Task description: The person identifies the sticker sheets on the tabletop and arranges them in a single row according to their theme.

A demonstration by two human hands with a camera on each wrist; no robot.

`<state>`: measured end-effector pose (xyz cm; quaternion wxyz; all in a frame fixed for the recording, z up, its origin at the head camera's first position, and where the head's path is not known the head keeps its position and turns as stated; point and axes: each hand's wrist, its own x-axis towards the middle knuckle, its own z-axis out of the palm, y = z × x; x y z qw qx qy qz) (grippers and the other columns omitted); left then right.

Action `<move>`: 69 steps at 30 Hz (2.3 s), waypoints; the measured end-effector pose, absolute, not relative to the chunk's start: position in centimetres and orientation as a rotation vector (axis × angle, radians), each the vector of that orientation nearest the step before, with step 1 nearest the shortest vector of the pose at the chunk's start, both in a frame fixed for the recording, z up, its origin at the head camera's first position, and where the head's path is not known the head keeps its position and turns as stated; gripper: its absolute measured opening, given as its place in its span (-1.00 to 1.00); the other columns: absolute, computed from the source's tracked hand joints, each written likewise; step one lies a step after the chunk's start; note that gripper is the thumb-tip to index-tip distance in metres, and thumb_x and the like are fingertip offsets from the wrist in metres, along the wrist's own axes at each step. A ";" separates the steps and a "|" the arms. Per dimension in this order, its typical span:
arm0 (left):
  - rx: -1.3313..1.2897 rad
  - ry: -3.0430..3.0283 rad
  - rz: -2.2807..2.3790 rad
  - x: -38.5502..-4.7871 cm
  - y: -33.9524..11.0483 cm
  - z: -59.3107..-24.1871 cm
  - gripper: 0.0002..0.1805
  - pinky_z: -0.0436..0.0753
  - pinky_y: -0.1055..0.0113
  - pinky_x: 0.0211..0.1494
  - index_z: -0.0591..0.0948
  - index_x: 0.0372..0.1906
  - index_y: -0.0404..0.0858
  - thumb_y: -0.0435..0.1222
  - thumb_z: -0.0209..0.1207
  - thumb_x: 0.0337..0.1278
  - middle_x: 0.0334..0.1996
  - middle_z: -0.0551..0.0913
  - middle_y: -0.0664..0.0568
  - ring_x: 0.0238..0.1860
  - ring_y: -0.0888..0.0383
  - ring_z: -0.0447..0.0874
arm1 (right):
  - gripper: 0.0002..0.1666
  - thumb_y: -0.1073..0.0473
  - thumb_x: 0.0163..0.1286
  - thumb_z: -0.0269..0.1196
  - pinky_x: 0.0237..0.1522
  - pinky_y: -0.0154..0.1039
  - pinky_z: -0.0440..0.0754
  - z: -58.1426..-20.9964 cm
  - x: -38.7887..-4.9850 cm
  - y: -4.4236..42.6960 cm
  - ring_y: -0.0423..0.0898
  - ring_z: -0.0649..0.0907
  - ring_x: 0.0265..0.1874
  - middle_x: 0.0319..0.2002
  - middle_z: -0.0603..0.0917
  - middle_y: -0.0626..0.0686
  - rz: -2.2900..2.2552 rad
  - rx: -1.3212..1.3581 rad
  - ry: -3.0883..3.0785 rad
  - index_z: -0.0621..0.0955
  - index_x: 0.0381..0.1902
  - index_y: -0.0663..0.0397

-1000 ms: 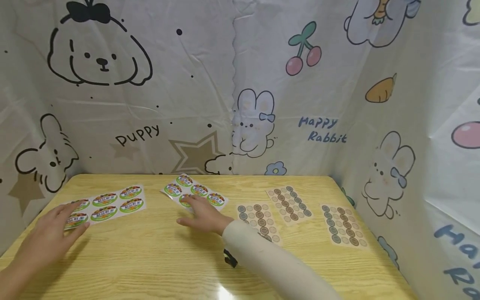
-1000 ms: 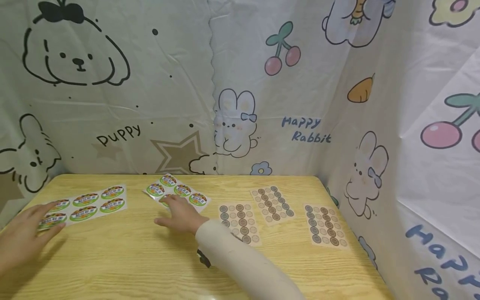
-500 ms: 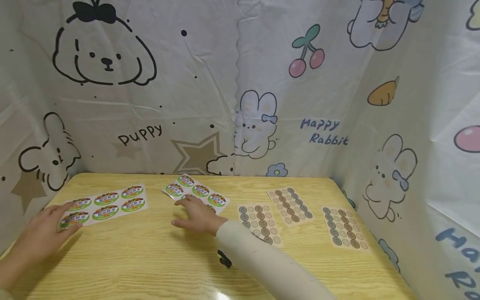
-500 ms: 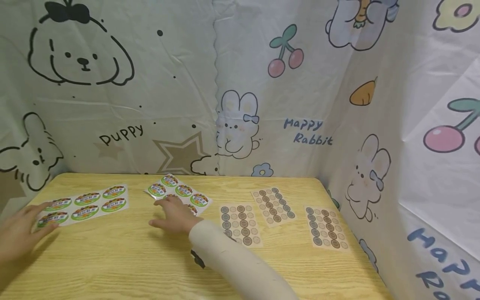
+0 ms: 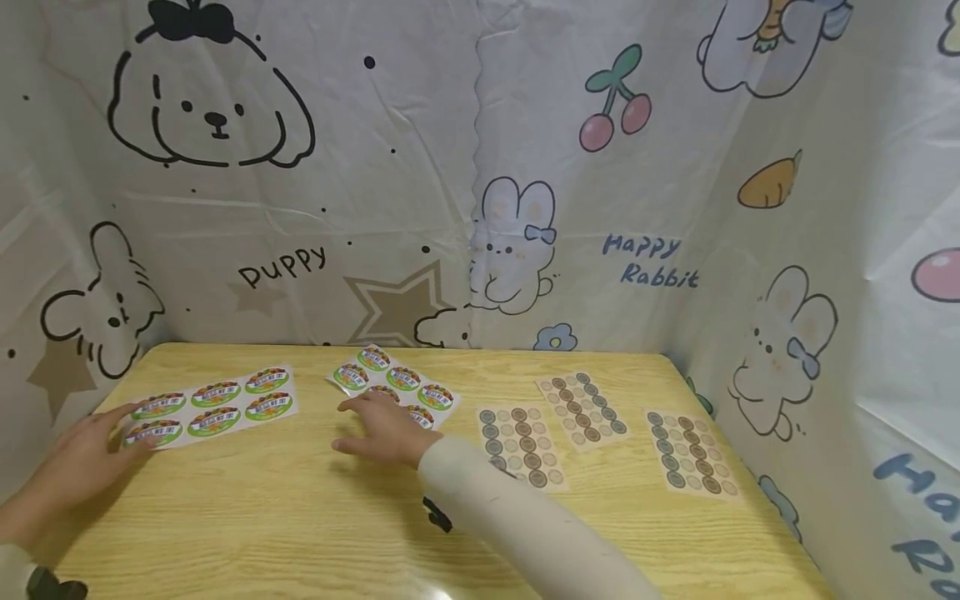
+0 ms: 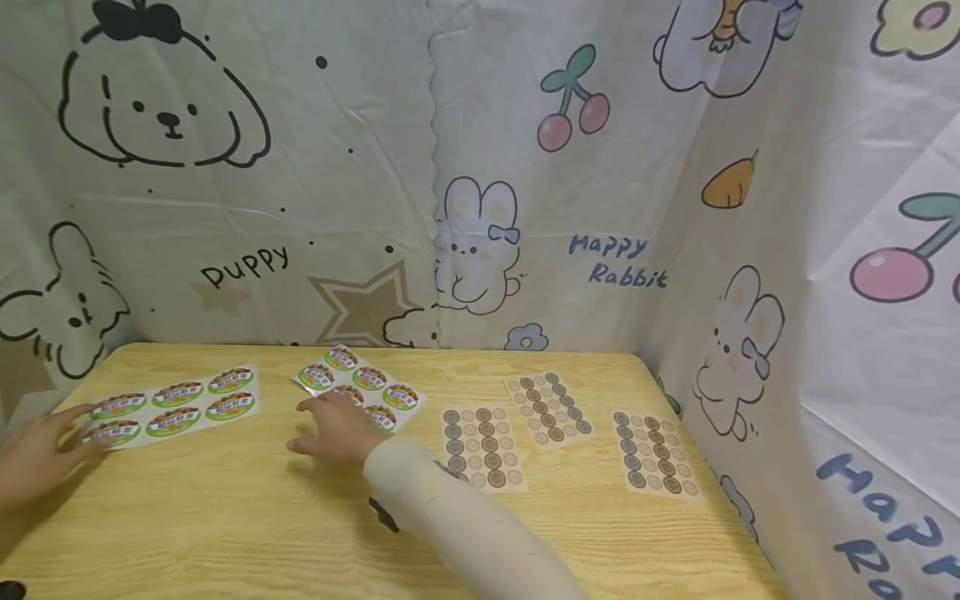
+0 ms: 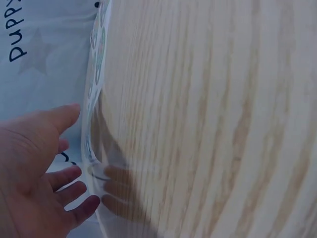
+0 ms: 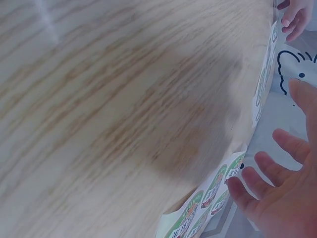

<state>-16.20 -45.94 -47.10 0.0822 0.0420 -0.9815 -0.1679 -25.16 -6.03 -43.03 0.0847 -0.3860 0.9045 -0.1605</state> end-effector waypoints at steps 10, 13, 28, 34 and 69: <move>0.010 -2.995 -0.386 -16.7 -46.8 -47.5 -0.31 0.38 -0.44 0.07 0.40 0.20 -0.73 -0.14 0.23 0.36 0.13 0.41 -0.72 0.09 -0.65 0.38 | -0.31 -0.25 0.45 0.21 0.45 -0.27 0.36 -43.5 -24.9 -6.6 -0.09 0.45 0.43 0.42 0.48 -0.01 -0.420 -1.148 2.713 0.45 0.42 -0.10; -0.006 -3.020 -0.364 -16.9 -46.8 -47.5 -0.33 0.37 -0.43 0.08 0.43 0.20 -0.70 -0.16 0.26 0.31 0.11 0.43 -0.71 0.08 -0.63 0.39 | -0.31 -0.25 0.45 0.21 0.46 -0.27 0.36 -43.7 -24.9 -6.6 -0.10 0.45 0.42 0.42 0.48 -0.02 -0.402 -1.130 2.723 0.45 0.42 -0.10; -0.159 -3.102 -0.612 -16.4 -46.9 -46.6 -0.10 0.55 0.25 -0.26 0.34 0.29 -0.71 -0.23 0.50 -0.03 0.08 0.47 -0.71 -0.21 -0.03 0.62 | -0.31 -0.24 0.41 0.27 0.45 -0.22 0.38 -44.3 -24.3 -7.1 -0.08 0.43 0.43 0.42 0.47 -0.04 -0.431 -1.083 2.707 0.47 0.41 -0.16; -0.251 -3.135 -0.661 -16.4 -46.9 -46.8 -0.07 0.57 0.30 -0.22 0.31 0.29 -0.73 -0.26 0.51 -0.06 -0.01 0.58 -0.61 -0.09 -0.33 0.68 | -0.28 -0.26 0.39 0.28 0.44 -0.24 0.38 -44.5 -24.0 -7.7 -0.11 0.46 0.41 0.41 0.48 -0.06 -0.405 -1.106 2.716 0.46 0.42 -0.17; -0.453 -2.996 -0.976 -15.6 -46.4 -49.1 -0.21 0.35 0.51 -0.17 0.36 0.42 -0.45 -0.33 0.40 0.09 0.05 0.57 0.06 -0.07 0.66 0.32 | -0.04 -0.43 0.22 0.34 0.19 -0.21 0.37 -45.8 -24.1 -8.2 -0.15 0.41 0.28 0.40 0.37 -0.16 -0.391 -1.046 2.629 0.24 0.53 -0.61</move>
